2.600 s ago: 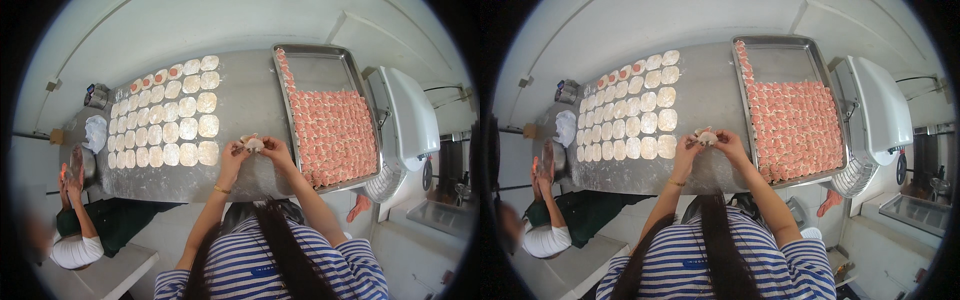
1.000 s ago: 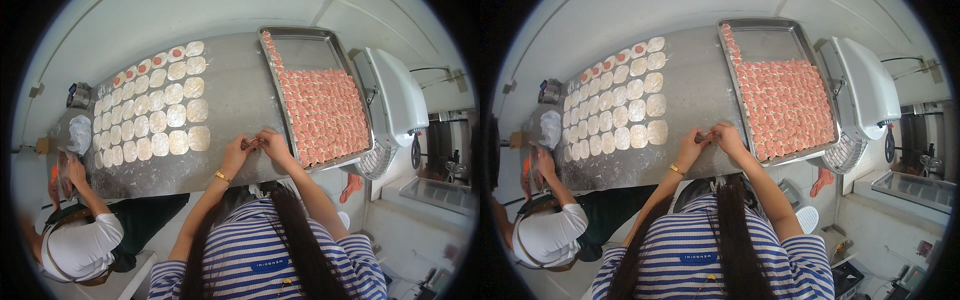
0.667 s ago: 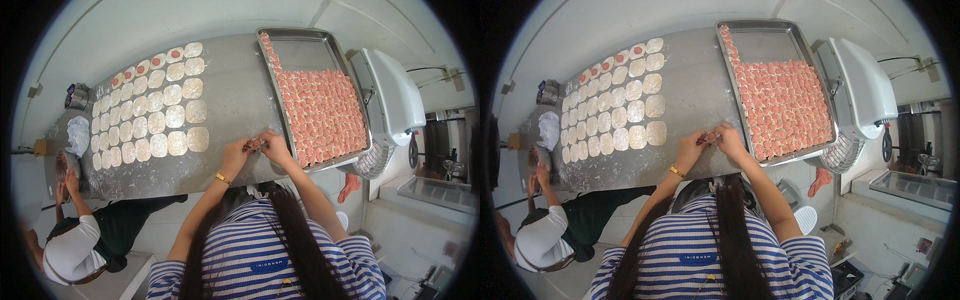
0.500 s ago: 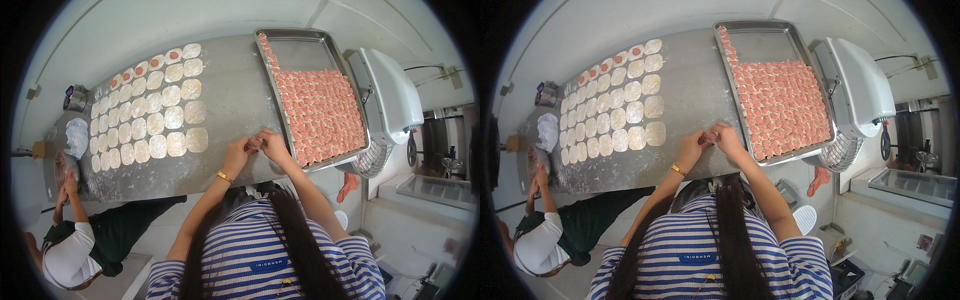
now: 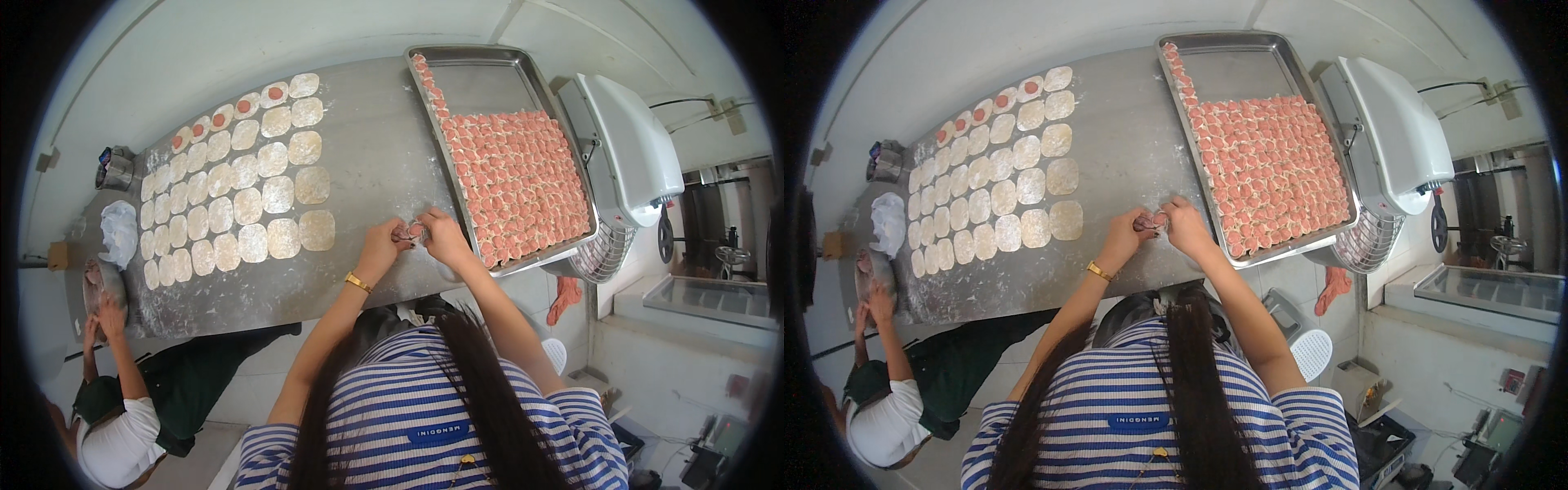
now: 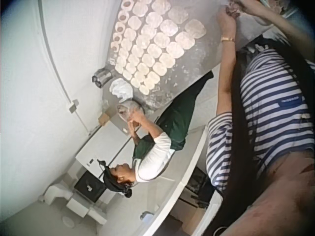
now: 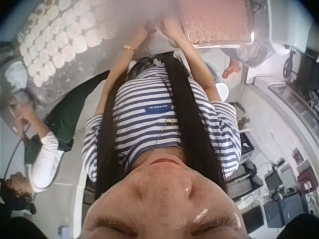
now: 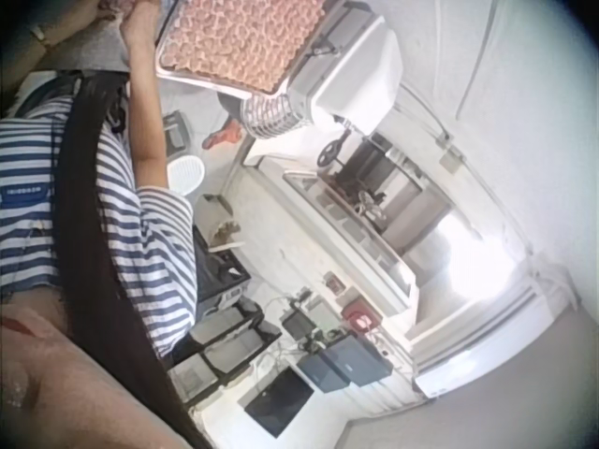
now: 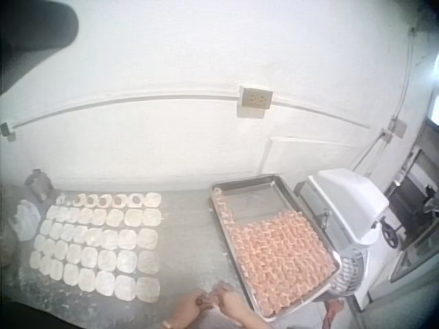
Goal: The person places small portions of pink filling onto round dough discs and folds them into dumplings, then arranges them in neat rows on a metal tray. A coworker prepares additional dough discs on the same table.
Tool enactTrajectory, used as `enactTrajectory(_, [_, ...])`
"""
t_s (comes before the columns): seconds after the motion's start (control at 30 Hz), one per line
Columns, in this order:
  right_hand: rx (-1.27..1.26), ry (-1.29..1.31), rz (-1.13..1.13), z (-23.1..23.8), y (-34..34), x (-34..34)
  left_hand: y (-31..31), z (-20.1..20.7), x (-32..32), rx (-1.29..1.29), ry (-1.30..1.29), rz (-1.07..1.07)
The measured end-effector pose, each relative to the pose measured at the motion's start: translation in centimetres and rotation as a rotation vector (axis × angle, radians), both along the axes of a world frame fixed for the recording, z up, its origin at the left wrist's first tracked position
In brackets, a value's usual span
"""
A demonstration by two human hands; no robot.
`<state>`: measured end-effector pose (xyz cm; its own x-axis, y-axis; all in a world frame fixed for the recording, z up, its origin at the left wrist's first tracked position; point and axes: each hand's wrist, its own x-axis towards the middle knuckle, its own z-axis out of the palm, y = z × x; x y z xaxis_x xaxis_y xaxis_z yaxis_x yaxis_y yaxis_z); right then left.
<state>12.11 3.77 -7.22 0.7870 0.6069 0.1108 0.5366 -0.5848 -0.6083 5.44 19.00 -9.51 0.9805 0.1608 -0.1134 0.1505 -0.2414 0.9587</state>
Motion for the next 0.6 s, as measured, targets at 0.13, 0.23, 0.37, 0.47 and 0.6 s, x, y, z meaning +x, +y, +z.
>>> enactTrajectory(0.13, [0.084, 0.08, 0.01, -0.8, 0.0, 0.1, -0.6, -0.1, 0.3, 0.226, 0.009, -0.04])
enactTrajectory(0.23, [0.119, 0.109, -0.039, -0.6, -0.2, 0.1, -0.6, -0.1, 0.2, 0.291, -0.061, -0.031])
enactTrajectory(0.37, [0.073, 0.096, -0.131, -0.9, 0.0, -0.8, -0.7, -0.8, 0.2, 0.244, -0.127, 0.025])
enactTrajectory(0.47, [0.153, 0.163, -0.158, -1.6, 0.1, -0.5, -0.8, -1.2, 0.5, 0.206, -0.115, 0.009])
enactTrajectory(0.6, [0.245, 0.147, -0.165, -1.4, -0.1, -0.2, -0.9, -1.0, 0.6, 0.237, -0.175, 0.035])
